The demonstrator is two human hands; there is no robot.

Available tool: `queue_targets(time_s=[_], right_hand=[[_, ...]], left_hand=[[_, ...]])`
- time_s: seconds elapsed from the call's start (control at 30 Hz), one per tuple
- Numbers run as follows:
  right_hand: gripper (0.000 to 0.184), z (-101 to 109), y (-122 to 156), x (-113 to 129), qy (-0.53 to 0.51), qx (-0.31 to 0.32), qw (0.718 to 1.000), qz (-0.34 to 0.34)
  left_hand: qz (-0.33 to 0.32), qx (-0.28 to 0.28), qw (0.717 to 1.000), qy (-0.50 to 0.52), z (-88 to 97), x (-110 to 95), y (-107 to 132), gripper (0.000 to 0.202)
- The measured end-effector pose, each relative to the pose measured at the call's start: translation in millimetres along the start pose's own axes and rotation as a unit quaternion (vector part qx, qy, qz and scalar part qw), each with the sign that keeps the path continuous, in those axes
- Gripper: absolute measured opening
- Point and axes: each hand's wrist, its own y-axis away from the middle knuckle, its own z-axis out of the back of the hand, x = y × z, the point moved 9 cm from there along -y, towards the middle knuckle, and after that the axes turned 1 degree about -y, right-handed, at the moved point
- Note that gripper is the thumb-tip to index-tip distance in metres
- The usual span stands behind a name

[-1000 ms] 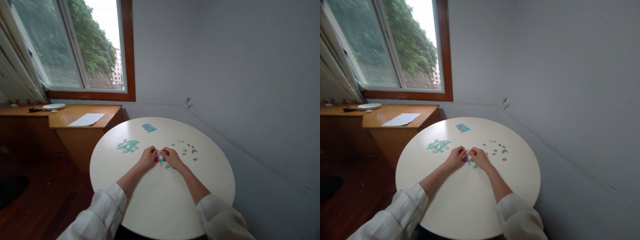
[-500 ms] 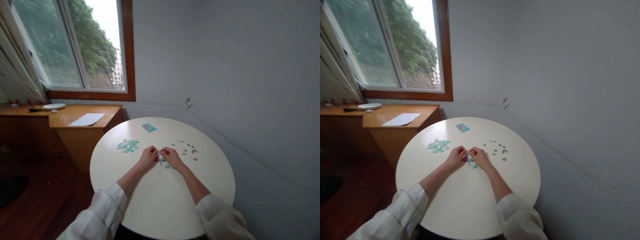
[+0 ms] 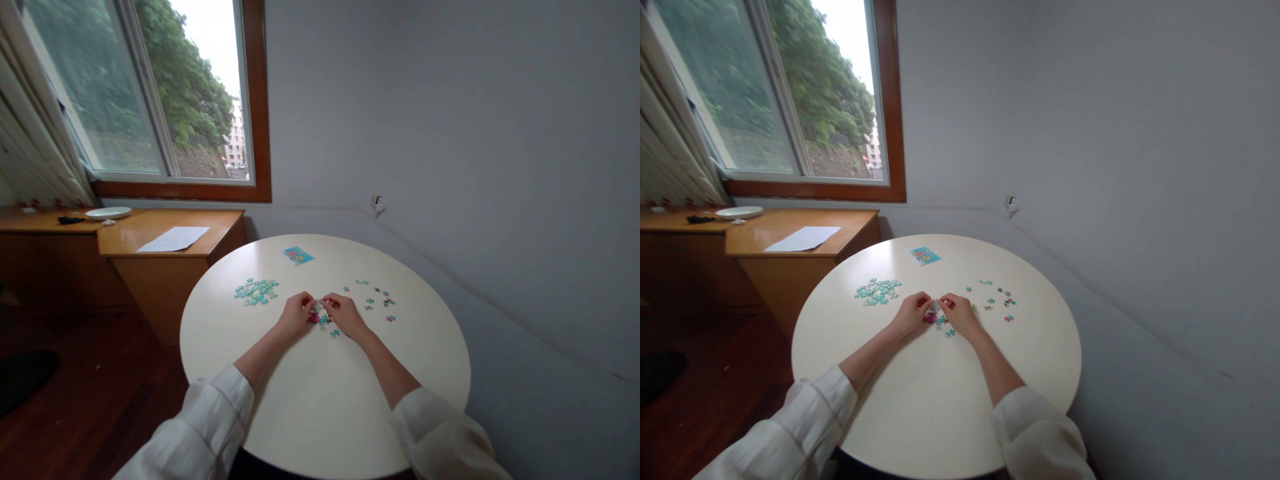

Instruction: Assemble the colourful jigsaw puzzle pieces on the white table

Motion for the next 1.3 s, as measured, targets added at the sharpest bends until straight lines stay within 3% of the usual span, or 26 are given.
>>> queue_targets(time_s=[0.57, 1.3], right_hand=[[0.028, 5, -2, 3, 0.004, -0.025, 0.999, 0.024], [0.022, 9, -2, 2, 0.023, -0.045, 0.999, 0.02]], left_hand=[[0.018, 0.007, 0.999, 0.037, -4.7, 8, -3, 0.018], [0.01, -0.005, 1.0, 0.026, -1.0, 7, -3, 0.013]])
